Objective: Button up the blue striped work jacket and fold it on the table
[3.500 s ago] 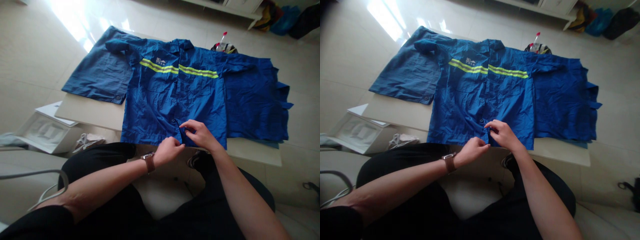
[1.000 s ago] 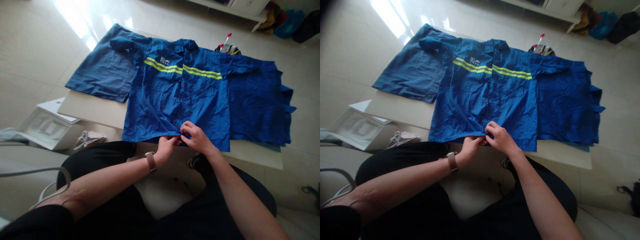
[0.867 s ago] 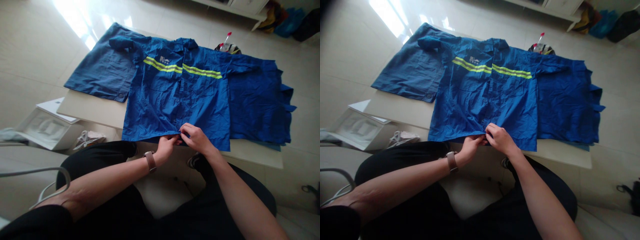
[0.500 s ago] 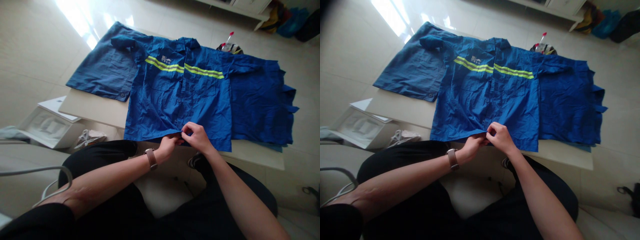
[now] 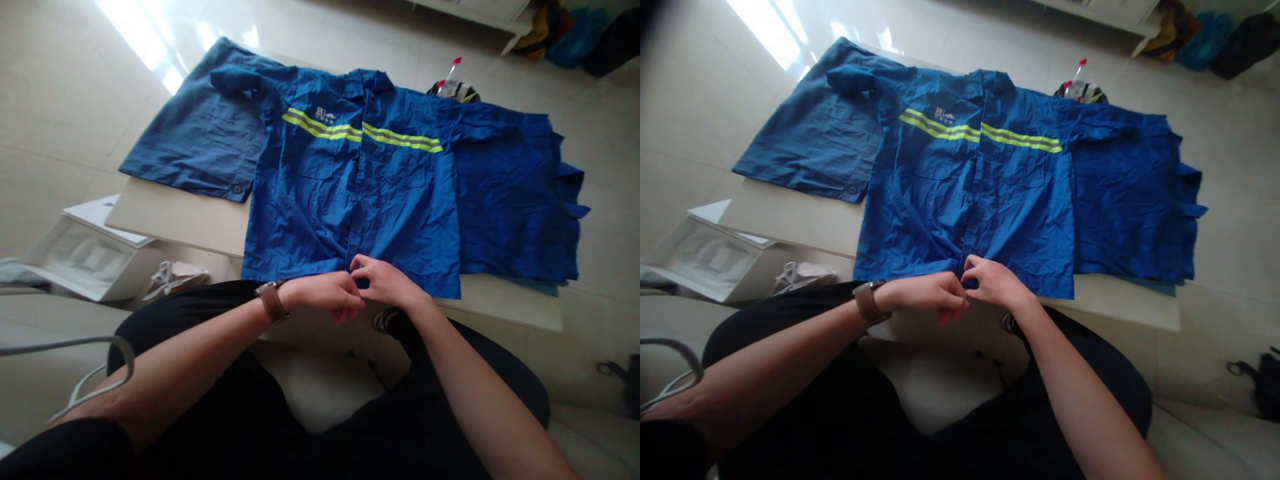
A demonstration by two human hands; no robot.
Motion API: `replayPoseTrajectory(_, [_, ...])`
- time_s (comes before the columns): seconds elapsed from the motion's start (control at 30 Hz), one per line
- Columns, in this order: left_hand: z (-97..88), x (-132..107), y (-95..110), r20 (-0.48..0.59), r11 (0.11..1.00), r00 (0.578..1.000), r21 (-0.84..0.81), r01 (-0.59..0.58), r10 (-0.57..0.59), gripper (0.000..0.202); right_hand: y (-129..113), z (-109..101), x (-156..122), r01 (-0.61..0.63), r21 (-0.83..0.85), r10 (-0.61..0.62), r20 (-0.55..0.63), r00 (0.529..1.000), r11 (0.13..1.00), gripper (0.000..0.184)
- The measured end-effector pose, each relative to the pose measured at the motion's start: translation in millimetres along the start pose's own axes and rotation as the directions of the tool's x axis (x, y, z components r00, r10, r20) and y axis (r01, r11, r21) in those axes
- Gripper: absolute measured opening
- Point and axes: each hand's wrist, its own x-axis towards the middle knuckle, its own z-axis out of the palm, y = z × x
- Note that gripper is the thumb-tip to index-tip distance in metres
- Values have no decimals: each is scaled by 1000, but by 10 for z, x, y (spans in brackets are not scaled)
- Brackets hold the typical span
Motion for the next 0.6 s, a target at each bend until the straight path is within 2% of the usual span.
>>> replayPoseTrajectory(0.03, [-99, -40, 5, -164, 986, 986, 167, 11, 17, 24, 3, 15, 5, -12, -19, 13, 9, 1000, 1000, 13])
replayPoseTrajectory(0.07, [-176, -66, -6, -328, 941, 942, 334, 52, 64, 17, 6, 21, 11, -28, -34, 29, 4, 1000, 999, 19])
replayPoseTrajectory(0.1, [-227, -77, -31, -456, 872, 880, 476, 114, 135, 12, 7, 20, 17, -45, -48, 45, -9, 999, 998, 26])
replayPoseTrajectory(0.13, [-255, -74, -66, -535, 794, 819, 582, 177, 210, 16, 9, 14, 23, -61, -69, 59, -25, 998, 996, 33])
replayPoseTrajectory(0.17, [-263, -57, -107, -571, 723, 775, 653, 227, 272, 25, 10, 5, 28, -74, -98, 71, -39, 997, 992, 38])
replayPoseTrajectory(0.2, [-259, -31, -149, -579, 665, 752, 700, 260, 315, 33, 12, -4, 31, -85, -133, 79, -50, 996, 988, 39])
replayPoseTrajectory(0.23, [-248, 1, -186, -571, 623, 749, 732, 277, 337, 36, 14, -13, 33, -92, -167, 83, -57, 995, 982, 38])
replayPoseTrajectory(0.3, [-230, 65, -233, -539, 581, 773, 763, 282, 333, 33, 17, -28, 29, -99, -210, 88, -61, 994, 973, 32])
replayPoseTrajectory(0.37, [-226, 102, -228, -521, 584, 791, 766, 268, 321, 27, 19, -48, 14, -106, -214, 96, -57, 994, 971, 23])
replayPoseTrajectory(0.4, [-227, 106, -207, -521, 588, 786, 767, 258, 333, 27, 20, -63, 3, -109, -208, 100, -52, 994, 972, 18])
replayPoseTrajectory(0.47, [-227, 88, -145, -528, 569, 746, 784, 246, 405, 29, 16, -108, -26, -110, -197, 101, -55, 993, 974, 9])
replayPoseTrajectory(0.53, [-219, 56, -89, -510, 515, 707, 824, 238, 489, 32, 7, -167, -59, -104, -190, 87, -93, 992, 976, 11])
replayPoseTrajectory(0.57, [-212, 44, -76, -489, 489, 707, 842, 230, 510, 33, 1, -198, -75, -101, -188, 78, -122, 989, 977, 12])
replayPoseTrajectory(0.6, [-206, 37, -75, -461, 470, 725, 857, 214, 511, 33, -6, -225, -92, -101, -186, 73, -151, 986, 977, 13])
